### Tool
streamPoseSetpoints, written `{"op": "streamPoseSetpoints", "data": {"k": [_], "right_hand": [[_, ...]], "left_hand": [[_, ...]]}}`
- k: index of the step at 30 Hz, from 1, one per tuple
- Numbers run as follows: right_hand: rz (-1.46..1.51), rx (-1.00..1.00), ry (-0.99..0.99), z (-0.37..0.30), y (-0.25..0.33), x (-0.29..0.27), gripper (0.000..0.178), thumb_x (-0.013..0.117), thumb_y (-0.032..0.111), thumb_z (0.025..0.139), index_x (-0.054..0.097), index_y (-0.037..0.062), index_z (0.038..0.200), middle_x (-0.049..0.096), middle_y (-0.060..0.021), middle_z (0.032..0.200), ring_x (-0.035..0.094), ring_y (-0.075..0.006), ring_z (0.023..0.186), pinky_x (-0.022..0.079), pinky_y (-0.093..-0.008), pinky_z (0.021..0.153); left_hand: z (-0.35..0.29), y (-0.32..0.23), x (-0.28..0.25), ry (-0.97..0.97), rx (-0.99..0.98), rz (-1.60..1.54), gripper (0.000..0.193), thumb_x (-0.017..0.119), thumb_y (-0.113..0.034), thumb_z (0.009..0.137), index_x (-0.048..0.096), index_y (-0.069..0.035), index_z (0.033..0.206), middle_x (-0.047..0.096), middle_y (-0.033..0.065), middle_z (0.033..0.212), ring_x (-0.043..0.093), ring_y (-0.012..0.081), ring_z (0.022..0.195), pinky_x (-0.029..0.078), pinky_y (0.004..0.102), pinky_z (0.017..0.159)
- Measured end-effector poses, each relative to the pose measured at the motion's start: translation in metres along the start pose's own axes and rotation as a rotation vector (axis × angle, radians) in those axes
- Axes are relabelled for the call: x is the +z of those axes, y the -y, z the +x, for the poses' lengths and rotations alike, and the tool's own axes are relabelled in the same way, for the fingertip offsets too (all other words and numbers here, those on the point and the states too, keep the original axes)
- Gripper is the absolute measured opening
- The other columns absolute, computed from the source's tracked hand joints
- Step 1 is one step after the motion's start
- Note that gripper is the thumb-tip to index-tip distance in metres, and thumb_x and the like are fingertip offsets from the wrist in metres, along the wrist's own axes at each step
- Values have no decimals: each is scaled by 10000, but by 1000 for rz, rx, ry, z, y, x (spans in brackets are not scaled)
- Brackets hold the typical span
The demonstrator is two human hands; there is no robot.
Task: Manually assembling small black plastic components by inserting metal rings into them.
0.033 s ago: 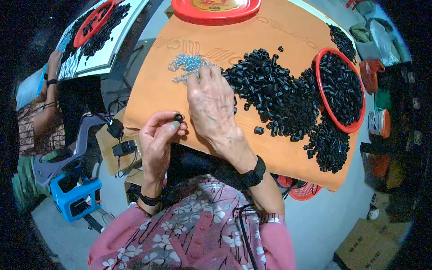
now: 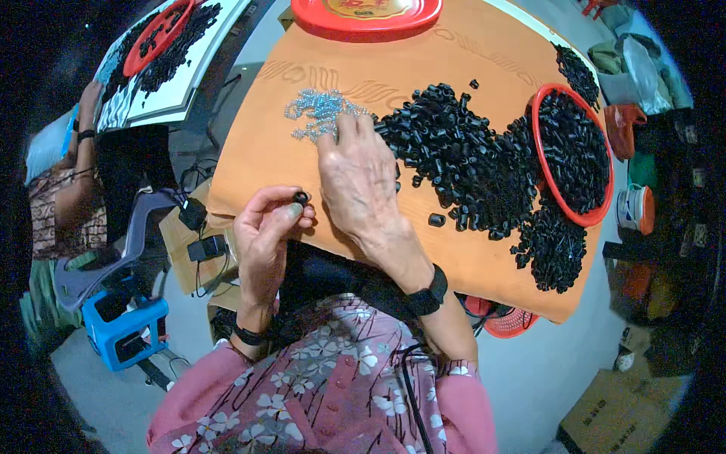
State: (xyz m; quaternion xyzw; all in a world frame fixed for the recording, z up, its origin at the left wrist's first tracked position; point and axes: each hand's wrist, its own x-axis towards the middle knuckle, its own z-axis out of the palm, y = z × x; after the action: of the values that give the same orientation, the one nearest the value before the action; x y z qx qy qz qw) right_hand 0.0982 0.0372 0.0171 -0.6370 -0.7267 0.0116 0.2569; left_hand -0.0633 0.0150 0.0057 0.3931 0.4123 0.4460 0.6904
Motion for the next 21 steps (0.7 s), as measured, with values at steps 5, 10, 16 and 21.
{"op": "streamPoseSetpoints", "data": {"k": [5,10,16,21], "right_hand": [[102,54,20,-25,0,-13,222,638,2,727,603,-14,945,563,-171,947,564,-326,925,507,-401,756],[284,228,-117,-36,-8,-21,138,664,10,787,630,-9,920,594,-149,792,609,-323,739,504,-401,666],[213,236,-71,-23,1,-12,103,677,61,792,596,0,806,579,-140,762,599,-319,713,484,-409,619],[79,149,-8,-19,1,1,115,667,68,786,575,6,821,574,-156,832,582,-313,823,490,-414,678]], "left_hand": [[3,1,-6,-16,-26,-11,202,582,-17,897,591,57,1085,666,125,903,648,145,770,532,261,733],[6,-1,-5,13,-36,13,205,581,-24,894,592,58,1081,672,119,877,646,136,763,526,251,744],[5,-2,-4,25,-59,38,204,580,-21,888,596,54,1077,684,119,862,650,129,765,526,247,752],[4,-3,-2,30,-52,57,199,575,-23,893,597,52,1076,683,111,860,647,123,766,522,244,750]]}}
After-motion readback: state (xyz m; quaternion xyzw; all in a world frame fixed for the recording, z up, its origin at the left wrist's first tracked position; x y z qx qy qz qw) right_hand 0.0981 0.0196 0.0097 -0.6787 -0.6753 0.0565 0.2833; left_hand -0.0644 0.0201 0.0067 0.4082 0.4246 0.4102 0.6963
